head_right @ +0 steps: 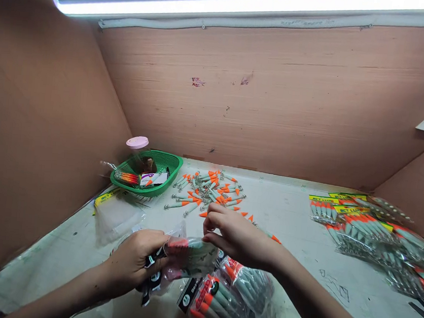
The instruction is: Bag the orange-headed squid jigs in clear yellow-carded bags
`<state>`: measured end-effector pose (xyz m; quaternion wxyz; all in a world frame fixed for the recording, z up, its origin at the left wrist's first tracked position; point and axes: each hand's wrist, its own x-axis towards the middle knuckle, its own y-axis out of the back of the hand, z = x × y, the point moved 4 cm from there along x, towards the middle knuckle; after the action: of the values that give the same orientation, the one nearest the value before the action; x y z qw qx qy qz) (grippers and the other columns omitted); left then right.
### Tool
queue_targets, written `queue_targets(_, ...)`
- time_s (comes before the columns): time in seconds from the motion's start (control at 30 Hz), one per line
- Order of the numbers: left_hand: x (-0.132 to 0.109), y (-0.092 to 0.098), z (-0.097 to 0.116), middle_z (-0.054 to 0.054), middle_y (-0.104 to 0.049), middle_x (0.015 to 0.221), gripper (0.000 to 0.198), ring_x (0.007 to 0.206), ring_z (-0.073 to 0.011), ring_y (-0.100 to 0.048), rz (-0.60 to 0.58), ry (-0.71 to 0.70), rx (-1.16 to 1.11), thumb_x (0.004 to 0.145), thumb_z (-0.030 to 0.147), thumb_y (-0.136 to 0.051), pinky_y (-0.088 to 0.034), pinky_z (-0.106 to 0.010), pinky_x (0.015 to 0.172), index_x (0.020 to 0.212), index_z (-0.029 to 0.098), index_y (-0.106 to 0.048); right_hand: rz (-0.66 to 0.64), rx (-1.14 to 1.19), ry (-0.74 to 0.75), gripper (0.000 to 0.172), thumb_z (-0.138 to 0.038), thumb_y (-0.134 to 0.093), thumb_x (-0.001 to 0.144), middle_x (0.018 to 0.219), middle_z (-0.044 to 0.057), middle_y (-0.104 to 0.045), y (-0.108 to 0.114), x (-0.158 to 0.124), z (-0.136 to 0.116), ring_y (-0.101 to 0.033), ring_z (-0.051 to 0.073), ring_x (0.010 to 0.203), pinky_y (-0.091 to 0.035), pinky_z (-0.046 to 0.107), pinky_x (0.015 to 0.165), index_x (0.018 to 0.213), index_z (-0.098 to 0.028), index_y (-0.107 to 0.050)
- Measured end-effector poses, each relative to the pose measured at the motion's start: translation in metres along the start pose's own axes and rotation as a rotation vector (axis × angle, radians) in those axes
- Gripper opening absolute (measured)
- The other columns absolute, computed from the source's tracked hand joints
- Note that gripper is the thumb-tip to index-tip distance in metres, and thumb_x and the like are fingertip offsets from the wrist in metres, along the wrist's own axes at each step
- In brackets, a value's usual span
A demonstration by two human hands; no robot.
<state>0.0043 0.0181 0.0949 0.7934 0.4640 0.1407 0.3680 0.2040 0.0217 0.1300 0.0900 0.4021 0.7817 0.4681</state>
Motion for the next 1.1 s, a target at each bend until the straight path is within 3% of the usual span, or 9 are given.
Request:
queue_targets(0.1, 0.0, 0.0, 0.002, -0.004, -0.064, 0.071, 0.042, 0.066, -0.0178, -0.055, -0.036, 0.02, -0.11, 0.089, 0.051, -0.04, -0.036, -0.025, 0.062, 0.083, 0.018, -0.065, -0.06, 0.026, 0.052, 0.014, -0.02, -0.04, 0.094, 0.085, 0.004, -0.05, -0.001, -0.002, -0.002, -0.045, 0.014, 0.072, -0.041, 0.026, 0.062, 0.082, -0.02, -0.047)
queue_targets(0.23, 0.004, 0.002, 0.004, -0.002, -0.067, 0.087, 0.038, 0.08, -0.0183, -0.058, -0.153, 0.068, -0.477, 0.089, 0.045, -0.044, -0.04, -0.023, 0.072, 0.101, 0.017, -0.066, -0.099, 0.134, 0.067, 0.019, -0.024, -0.034, 0.097, 0.084, 0.004, -0.047, -0.001, -0.009, -0.003, -0.044, 0.014, 0.072, -0.042, 0.026, 0.065, 0.081, -0.021, -0.044)
queue_targets(0.33, 0.005, 0.006, 0.0, -0.002, -0.068, 0.093, 0.039, 0.086, -0.0203, -0.059, -0.204, 0.135, -0.691, 0.084, 0.046, -0.053, -0.042, -0.024, 0.076, 0.102, 0.015, -0.067, -0.081, 0.22, 0.076, 0.02, -0.03, -0.035, 0.097, 0.081, 0.004, -0.047, 0.005, -0.017, -0.004, -0.045, 0.015, 0.072, -0.042, 0.027, 0.064, 0.081, -0.022, -0.043)
queue_targets(0.5, 0.001, 0.012, -0.022, -0.005, -0.07, 0.097, 0.044, 0.09, -0.0233, -0.061, -0.096, 0.365, -0.856, 0.072, 0.048, -0.067, -0.045, -0.029, 0.078, 0.1, 0.013, -0.068, 0.083, 0.335, 0.034, 0.032, -0.044, -0.036, 0.095, 0.075, 0.004, -0.045, 0.024, -0.025, 0.001, -0.044, 0.017, 0.069, -0.042, 0.029, 0.06, 0.075, -0.021, -0.045)
queue_targets(0.63, 0.006, 0.01, -0.03, -0.006, -0.071, 0.093, 0.043, 0.085, -0.0219, -0.062, -0.057, 0.407, -1.072, 0.067, 0.042, -0.073, -0.044, -0.029, 0.078, 0.098, 0.012, -0.069, 0.199, 0.495, -0.043, 0.032, -0.049, -0.041, 0.092, 0.082, 0.006, -0.05, 0.025, -0.02, 0.013, -0.045, 0.016, 0.067, -0.041, 0.028, 0.054, 0.076, -0.021, -0.046)
queue_targets(0.77, 0.013, 0.003, -0.037, -0.004, -0.07, 0.073, 0.029, 0.062, -0.015, -0.059, -0.034, 0.568, -1.289, 0.059, 0.029, -0.079, -0.043, -0.024, 0.06, 0.081, 0.011, -0.07, 0.229, 0.744, -0.127, 0.03, -0.05, -0.05, 0.088, 0.07, -0.001, -0.046, 0.011, -0.01, 0.03, -0.035, 0.01, 0.053, -0.031, 0.023, 0.044, 0.078, -0.022, -0.043)
queue_targets(0.83, 0.016, -0.002, -0.039, -0.004, -0.067, 0.062, 0.022, 0.05, -0.0132, -0.055, -0.051, 0.622, -1.354, 0.062, 0.03, -0.076, -0.04, -0.024, 0.051, 0.07, 0.011, -0.068, 0.348, 0.855, -0.177, 0.033, -0.05, -0.057, 0.084, 0.064, -0.004, -0.039, 0.007, -0.004, 0.04, -0.032, 0.01, 0.053, -0.029, 0.022, 0.044, 0.076, -0.022, -0.042)
queue_targets(0.93, 0.025, -0.003, -0.042, -0.004, -0.062, 0.052, 0.025, 0.044, -0.0141, -0.053, -0.042, 0.608, -1.42, 0.07, 0.036, -0.069, -0.041, -0.025, 0.047, 0.063, 0.013, -0.065, 0.551, 0.973, -0.245, 0.039, -0.057, -0.059, 0.078, 0.065, -0.006, -0.035, 0.005, 0.005, 0.056, -0.03, 0.009, 0.051, -0.03, 0.022, 0.045, 0.078, -0.023, -0.041)
queue_targets(1.1, 0.07, 0.013, -0.05, -0.002, -0.065, 0.06, 0.03, 0.057, -0.0185, -0.061, 0.124, 0.476, -1.524, 0.078, 0.043, -0.061, -0.049, -0.029, 0.057, 0.082, 0.015, -0.067, 0.696, 0.98, -0.306, 0.051, -0.051, -0.079, 0.058, 0.068, -0.006, -0.044, -0.007, 0.03, 0.076, -0.041, 0.009, 0.055, -0.038, 0.021, 0.048, 0.086, -0.022, -0.049)
